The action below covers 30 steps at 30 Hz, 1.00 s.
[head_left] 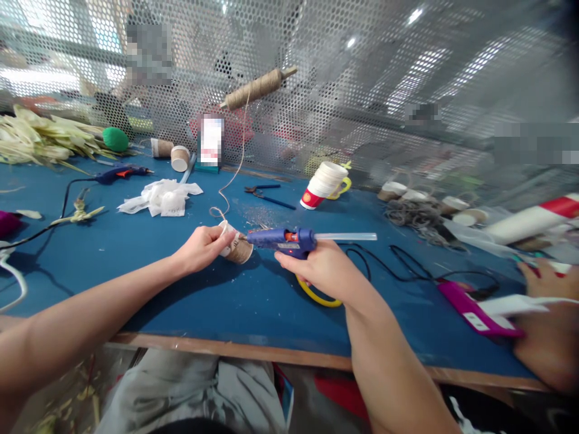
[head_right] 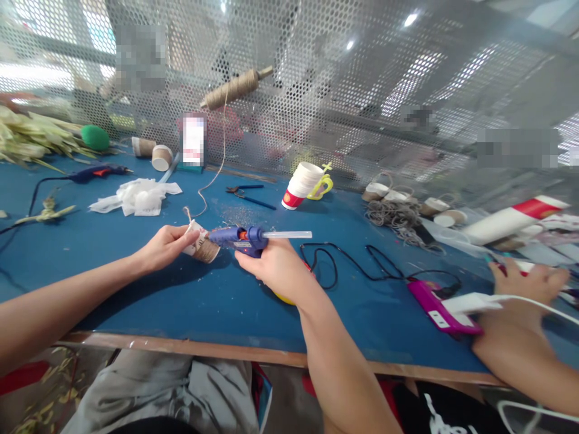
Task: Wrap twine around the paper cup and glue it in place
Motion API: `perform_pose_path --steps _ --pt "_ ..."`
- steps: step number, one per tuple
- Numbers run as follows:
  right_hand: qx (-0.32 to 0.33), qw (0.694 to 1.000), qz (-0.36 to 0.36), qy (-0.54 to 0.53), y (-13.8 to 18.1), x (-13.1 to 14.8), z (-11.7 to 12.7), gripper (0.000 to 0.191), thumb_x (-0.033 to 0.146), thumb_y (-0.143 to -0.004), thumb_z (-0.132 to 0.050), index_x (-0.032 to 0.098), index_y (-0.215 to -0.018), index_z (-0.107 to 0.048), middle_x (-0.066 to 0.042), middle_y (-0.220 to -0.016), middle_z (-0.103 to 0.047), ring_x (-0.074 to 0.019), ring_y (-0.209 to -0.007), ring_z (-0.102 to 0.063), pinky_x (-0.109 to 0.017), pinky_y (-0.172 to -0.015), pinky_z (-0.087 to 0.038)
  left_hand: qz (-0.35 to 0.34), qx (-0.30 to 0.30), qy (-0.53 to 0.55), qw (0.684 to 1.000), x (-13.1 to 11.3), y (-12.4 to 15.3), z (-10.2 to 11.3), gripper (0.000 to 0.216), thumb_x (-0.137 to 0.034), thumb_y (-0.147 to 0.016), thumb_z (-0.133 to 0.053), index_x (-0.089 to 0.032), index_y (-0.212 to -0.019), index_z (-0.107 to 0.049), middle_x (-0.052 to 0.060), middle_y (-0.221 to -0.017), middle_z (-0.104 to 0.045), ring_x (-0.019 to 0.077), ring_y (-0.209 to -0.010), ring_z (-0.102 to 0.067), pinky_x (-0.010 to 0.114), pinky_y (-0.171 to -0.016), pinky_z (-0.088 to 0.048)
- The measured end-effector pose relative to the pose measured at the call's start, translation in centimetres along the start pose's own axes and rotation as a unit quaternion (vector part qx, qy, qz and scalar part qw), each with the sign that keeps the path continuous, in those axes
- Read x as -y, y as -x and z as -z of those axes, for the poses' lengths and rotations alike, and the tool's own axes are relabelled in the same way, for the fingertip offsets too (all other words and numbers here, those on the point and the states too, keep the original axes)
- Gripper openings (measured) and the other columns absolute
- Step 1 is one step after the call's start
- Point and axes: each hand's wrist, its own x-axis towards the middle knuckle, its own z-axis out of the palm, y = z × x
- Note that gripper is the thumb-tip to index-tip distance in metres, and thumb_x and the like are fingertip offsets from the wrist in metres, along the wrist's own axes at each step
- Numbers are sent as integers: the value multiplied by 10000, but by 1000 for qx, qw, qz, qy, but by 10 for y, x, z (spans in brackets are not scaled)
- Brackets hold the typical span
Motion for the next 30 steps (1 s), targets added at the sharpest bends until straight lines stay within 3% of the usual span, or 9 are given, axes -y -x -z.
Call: perform_pose_path --steps 12,19,30 --pt "3 1000 -5 -4 0 2 -1 218 328 -688 -524 169 -539 -523 26 -449 -529 -95 -395 -453 -225 -422 -366 -9 6 -13 1000 3 -2 0 483 -473 -764 -359 -95 -867 -641 28 -678 -625 135 -611 -525 209 -553 -401" --pt "-4 999 -31 -20 -3 4 1 200 310 -684 -527 162 -549 -543 26 -408 -504 -98 -364 -456 -224 -405 -369 -4 0 -11 1000 4 -1 -1 457 -464 -761 -373 -90 -730 -632 31 -647 -614 130 -597 -519 205 -538 -393" --pt "-6 998 -52 -30 -7 3 -3 226 311 -683 -529 151 -523 -531 31 -357 -458 -84 -326 -430 -205 -382 -369 -4 4 -3 1000 2 -1 0 453 -465 -761 -375 -89 -720 -623 25 -620 -596 124 -579 -511 209 -536 -388"
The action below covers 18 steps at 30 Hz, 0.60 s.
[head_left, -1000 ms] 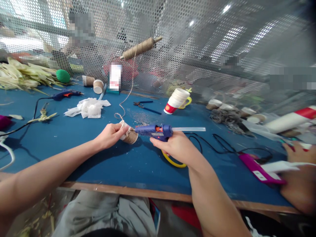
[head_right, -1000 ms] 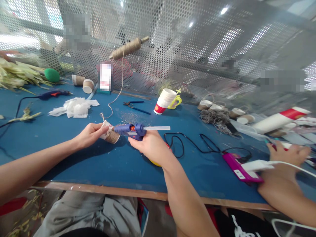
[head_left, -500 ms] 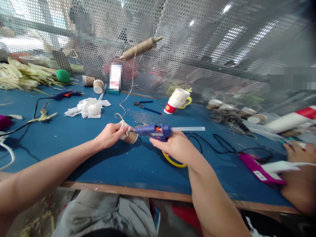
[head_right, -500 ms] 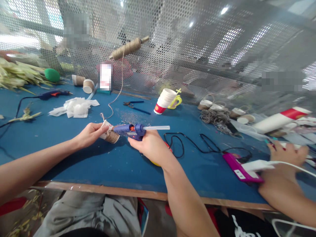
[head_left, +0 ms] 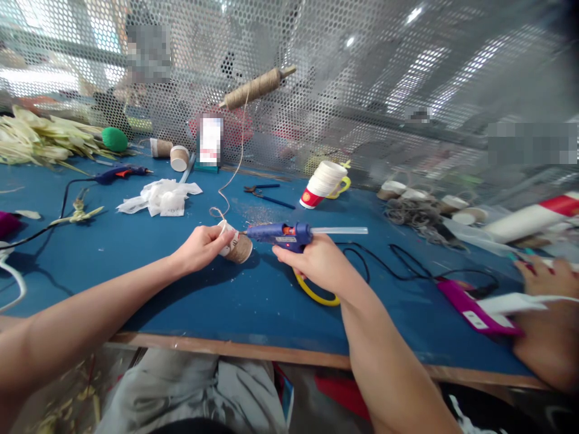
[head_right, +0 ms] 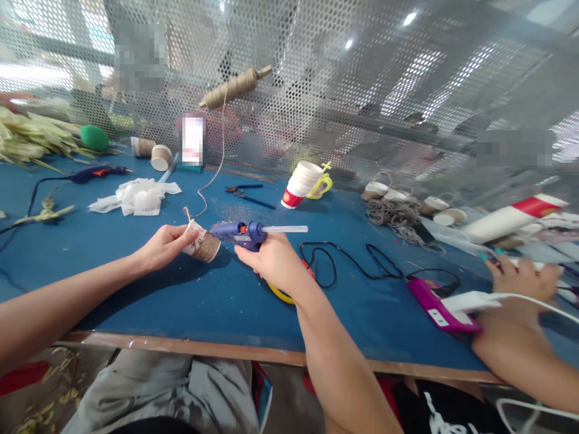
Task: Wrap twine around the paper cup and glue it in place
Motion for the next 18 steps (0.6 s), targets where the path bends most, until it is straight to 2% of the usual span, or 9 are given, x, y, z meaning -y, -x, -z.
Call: perform_pose_path --steps 14,18 --pt "8 998 53 32 8 0 3 220 317 -689 -522 167 -529 -539 28 -424 -510 -95 -393 -454 -220 -424 -365 1 1 -5 1000 2 -1 0 464 -461 -768 -366 -96 -840 -644 35 -690 -630 134 -613 -523 204 -534 -389" --pt "8 999 46 27 7 -1 3 204 311 -685 -525 168 -541 -542 25 -431 -521 -97 -389 -456 -220 -414 -362 4 1 -7 1000 2 -1 0 463 -462 -765 -370 -94 -834 -643 35 -676 -627 131 -601 -518 203 -525 -384"
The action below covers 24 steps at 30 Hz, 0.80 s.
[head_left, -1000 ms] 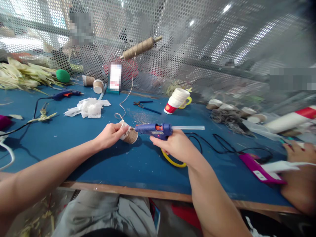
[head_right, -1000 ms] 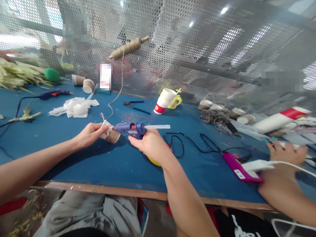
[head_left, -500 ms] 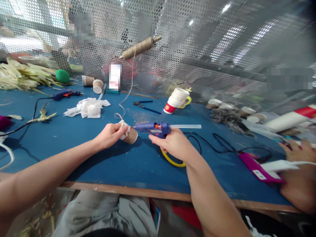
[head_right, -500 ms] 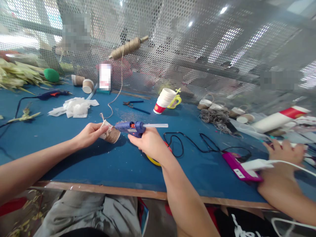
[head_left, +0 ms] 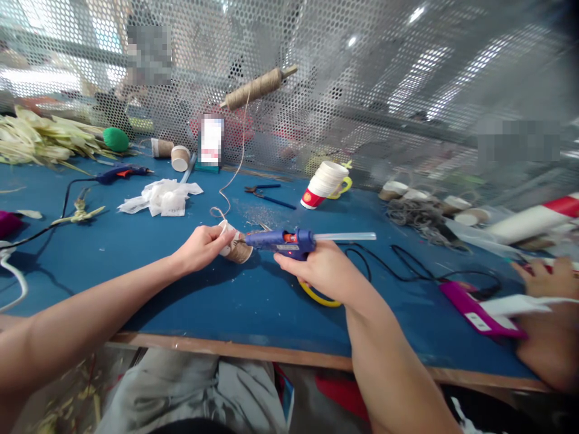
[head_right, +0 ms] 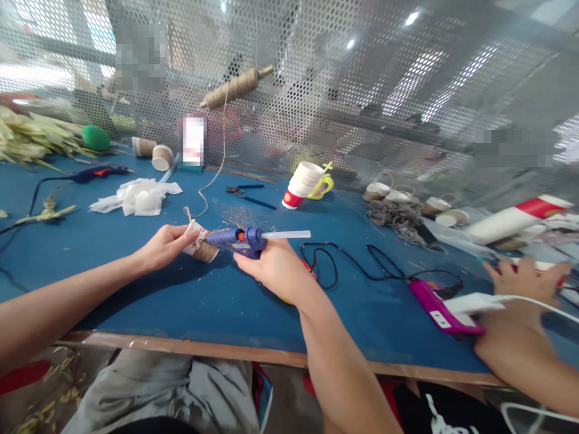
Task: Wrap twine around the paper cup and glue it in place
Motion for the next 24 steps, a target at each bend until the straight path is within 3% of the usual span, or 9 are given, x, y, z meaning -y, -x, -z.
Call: perform_pose_path --steps 11,24 --pt "1 998 -56 -37 -8 3 -2 227 320 -683 -516 155 -527 -526 30 -359 -457 -89 -316 -429 -217 -383 -370 -5 -3 14 1000 -2 1 0 441 -460 -754 -390 -91 -718 -628 25 -627 -609 125 -580 -519 205 -534 -396" --pt "14 999 12 27 3 6 -3 228 313 -691 -493 176 -509 -492 26 -454 -488 -111 -479 -455 -229 -483 -349 25 -2 49 998 -1 -1 0 479 -475 -731 -412 -80 -867 -648 45 -693 -638 154 -649 -536 223 -578 -417"
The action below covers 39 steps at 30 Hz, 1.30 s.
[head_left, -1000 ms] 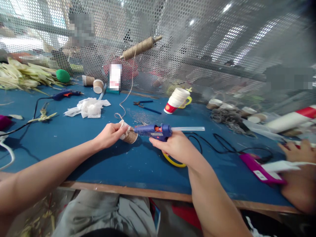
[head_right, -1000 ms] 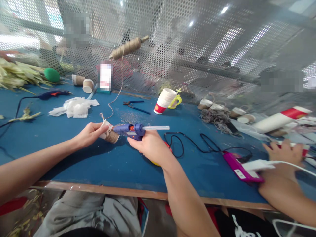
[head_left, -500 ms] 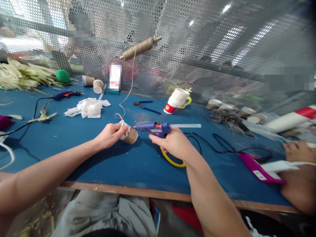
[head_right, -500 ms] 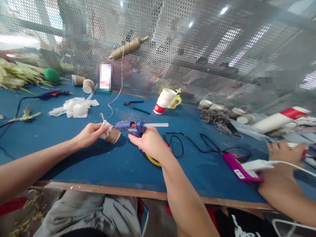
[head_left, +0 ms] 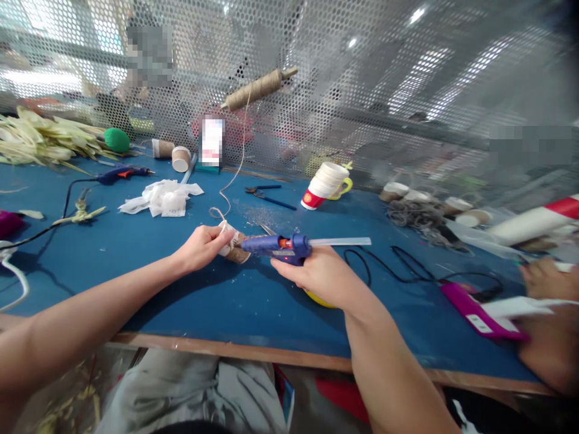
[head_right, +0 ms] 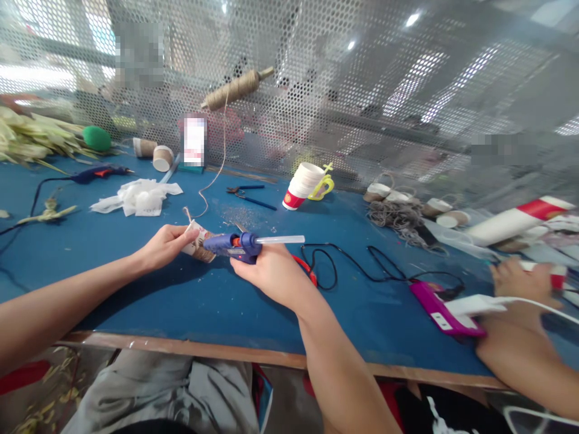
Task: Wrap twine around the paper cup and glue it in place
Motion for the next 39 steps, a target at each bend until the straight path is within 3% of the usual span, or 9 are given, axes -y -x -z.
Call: perform_pose_path --steps 5,13,29,39 --pt "7 1000 -6 11 1 -1 -3 222 337 -696 -493 175 -544 -495 36 -455 -476 -98 -451 -422 -224 -458 -332 -1 -1 -3 1000 0 0 0 486 -480 -739 -396 -79 -836 -652 49 -694 -637 150 -631 -534 226 -572 -416" --pt "-51 998 11 23 -5 -5 0 235 321 -685 -503 182 -499 -474 28 -432 -469 -113 -457 -438 -241 -480 -350 -7 -1 -9 1000 0 1 -1 462 -469 -744 -397 -81 -792 -642 51 -681 -620 154 -640 -521 227 -571 -406" --pt "-11 998 -27 -56 -6 -4 2 216 321 -690 -502 168 -539 -527 33 -403 -481 -96 -374 -429 -226 -415 -358 -13 -3 -14 1000 -1 1 0 473 -479 -742 -398 -80 -813 -642 45 -686 -624 156 -647 -530 223 -575 -408" --pt "0 1000 18 19 1 0 -3 176 318 -695 -500 178 -596 -536 35 -486 -496 -100 -476 -435 -222 -489 -350 7 -1 15 1000 0 0 -1 497 -490 -735 -404 -74 -854 -647 64 -727 -644 163 -654 -541 240 -592 -422"
